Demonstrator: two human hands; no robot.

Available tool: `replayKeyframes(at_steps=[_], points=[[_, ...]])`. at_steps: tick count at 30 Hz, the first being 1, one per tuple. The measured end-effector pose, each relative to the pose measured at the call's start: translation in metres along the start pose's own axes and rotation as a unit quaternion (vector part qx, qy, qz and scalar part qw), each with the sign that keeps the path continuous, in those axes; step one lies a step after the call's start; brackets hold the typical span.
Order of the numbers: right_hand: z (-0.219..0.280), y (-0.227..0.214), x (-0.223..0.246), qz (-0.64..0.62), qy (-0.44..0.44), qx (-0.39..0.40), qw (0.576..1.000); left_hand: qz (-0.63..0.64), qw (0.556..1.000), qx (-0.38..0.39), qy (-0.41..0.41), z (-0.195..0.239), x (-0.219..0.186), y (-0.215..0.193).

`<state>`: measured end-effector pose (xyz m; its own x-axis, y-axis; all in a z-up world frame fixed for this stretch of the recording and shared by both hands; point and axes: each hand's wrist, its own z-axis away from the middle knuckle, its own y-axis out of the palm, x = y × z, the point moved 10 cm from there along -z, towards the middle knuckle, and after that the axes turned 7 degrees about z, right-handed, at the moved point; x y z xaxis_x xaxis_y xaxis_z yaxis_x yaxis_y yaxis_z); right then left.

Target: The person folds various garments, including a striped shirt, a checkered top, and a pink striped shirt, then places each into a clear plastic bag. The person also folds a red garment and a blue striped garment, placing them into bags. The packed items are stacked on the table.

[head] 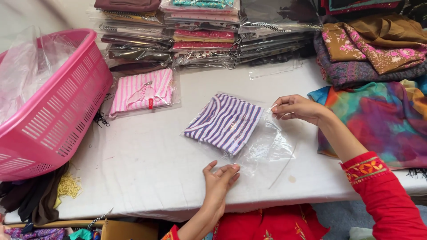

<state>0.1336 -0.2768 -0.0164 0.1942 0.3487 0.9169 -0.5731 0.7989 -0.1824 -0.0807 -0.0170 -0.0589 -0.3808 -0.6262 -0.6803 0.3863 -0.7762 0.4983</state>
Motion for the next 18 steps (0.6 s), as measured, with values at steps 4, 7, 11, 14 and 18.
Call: replayKeyframes(at_steps=[4,7,11,14,18], points=[[0.017,-0.009,0.003,-0.021,-0.058,-0.041,0.997,-0.024,0.991,0.036,0.124,0.005,-0.046,-0.011],[0.041,-0.005,0.034,-0.008,-0.165,-0.081,0.983,-0.097,0.952,0.074,0.280,0.029,-0.095,0.000],[0.084,0.000,0.104,-0.076,-0.316,-0.130,0.937,-0.211,0.836,0.051,0.504,0.074,-0.165,0.023],[0.114,0.000,0.148,-0.069,-0.408,-0.135,0.900,-0.253,0.705,0.045,0.660,0.110,-0.200,0.041],[0.117,-0.007,0.169,-0.032,-0.433,-0.128,0.892,-0.258,0.665,0.071,0.697,0.110,-0.233,0.062]])
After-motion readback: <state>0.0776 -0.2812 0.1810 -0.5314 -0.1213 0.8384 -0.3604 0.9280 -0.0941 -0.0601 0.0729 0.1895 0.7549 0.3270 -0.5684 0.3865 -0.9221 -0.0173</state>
